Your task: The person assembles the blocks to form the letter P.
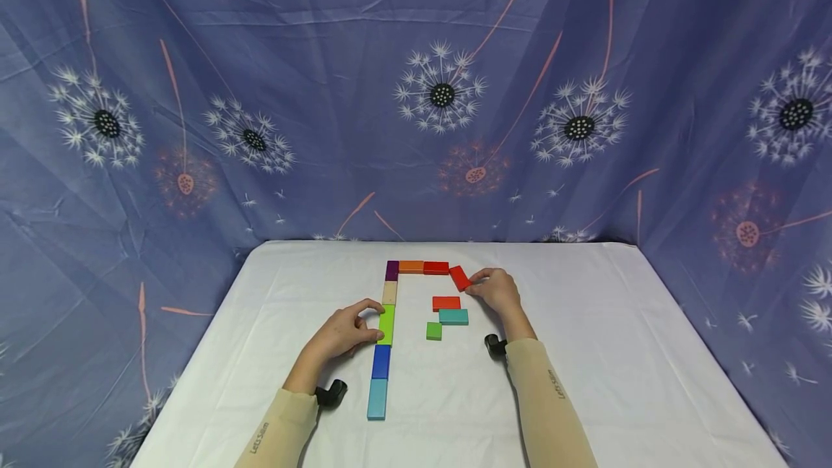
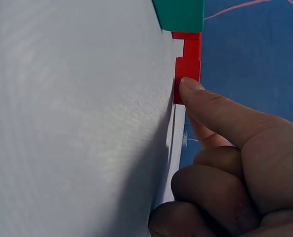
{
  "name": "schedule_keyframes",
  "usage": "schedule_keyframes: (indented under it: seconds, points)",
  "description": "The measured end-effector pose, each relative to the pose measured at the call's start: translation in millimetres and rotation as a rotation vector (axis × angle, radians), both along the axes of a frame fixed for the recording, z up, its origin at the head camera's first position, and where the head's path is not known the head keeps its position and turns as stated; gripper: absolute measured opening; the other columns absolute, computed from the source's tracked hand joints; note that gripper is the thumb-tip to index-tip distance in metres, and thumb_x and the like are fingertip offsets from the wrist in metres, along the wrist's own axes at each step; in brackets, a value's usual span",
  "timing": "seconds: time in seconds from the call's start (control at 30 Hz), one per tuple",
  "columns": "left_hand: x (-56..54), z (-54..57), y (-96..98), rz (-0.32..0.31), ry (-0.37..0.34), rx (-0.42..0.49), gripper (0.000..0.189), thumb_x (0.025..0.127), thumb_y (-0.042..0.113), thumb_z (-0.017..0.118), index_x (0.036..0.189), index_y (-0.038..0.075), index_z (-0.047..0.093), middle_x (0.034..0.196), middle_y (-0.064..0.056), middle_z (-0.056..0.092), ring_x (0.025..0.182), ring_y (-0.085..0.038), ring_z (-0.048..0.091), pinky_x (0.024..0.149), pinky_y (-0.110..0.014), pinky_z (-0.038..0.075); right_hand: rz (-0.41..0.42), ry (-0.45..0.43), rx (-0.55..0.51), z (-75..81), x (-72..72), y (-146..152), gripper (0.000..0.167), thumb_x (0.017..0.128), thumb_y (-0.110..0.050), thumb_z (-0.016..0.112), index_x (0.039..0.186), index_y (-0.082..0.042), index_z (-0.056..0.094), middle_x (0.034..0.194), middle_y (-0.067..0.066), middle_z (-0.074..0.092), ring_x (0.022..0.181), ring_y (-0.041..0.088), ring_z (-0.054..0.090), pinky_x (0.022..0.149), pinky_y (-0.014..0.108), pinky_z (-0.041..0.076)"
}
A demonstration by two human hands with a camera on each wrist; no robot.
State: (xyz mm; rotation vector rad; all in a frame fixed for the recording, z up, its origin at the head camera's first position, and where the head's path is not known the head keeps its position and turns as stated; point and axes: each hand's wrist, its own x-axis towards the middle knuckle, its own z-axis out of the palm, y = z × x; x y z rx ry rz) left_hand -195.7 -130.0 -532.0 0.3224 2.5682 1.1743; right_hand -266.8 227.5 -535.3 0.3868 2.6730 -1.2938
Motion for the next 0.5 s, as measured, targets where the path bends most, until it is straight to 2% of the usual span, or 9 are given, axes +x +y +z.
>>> schedule_keyframes:
  seconds: [0.13, 0.37, 0.5]
  points:
    - [0.1, 0.4, 0.0, 0.001, 0.003, 0.006, 0.045, 0.089, 0.036, 0.086, 0.129, 0.030, 0.067, 0.064, 0.002, 0.058, 0.045, -0.014, 0.050, 0.048, -0.029, 0.038, 0.015, 0.015, 0.003, 0.7, 0.4, -0.9, 0.023, 0.089, -0.017, 0.084, 0.109, -0.006, 0.079, 0.127, 0.022, 0.068, 0.113, 0.036, 0.056, 0.096, 0.050, 0.050]
    - [0.8, 1.3, 0.0, 0.002, -0.005, 0.007, 0.045, 0.089, 0.035, 0.086, 0.130, 0.029, 0.067, 0.064, 0.002, 0.057, 0.045, -0.015, 0.050, 0.049, -0.029, 0.037, 0.040, 0.011, 0.019, 0.0, -0.6, -0.7, 0.022, 0.089, -0.019, 0.083, 0.108, -0.008, 0.081, 0.135, 0.022, 0.067, 0.132, 0.043, 0.054, 0.109, 0.059, 0.047]
    - [1.0, 1.3, 0.1, 0.001, -0.005, 0.009, 0.045, 0.089, 0.035, 0.086, 0.130, 0.029, 0.067, 0.064, 0.002, 0.057, 0.045, -0.014, 0.050, 0.049, -0.029, 0.037, 0.040, 0.001, 0.018, 0.0, -0.4, -1.4, 0.020, 0.089, -0.019, 0.082, 0.107, -0.009, 0.081, 0.138, 0.022, 0.066, 0.137, 0.045, 0.052, 0.113, 0.062, 0.043]
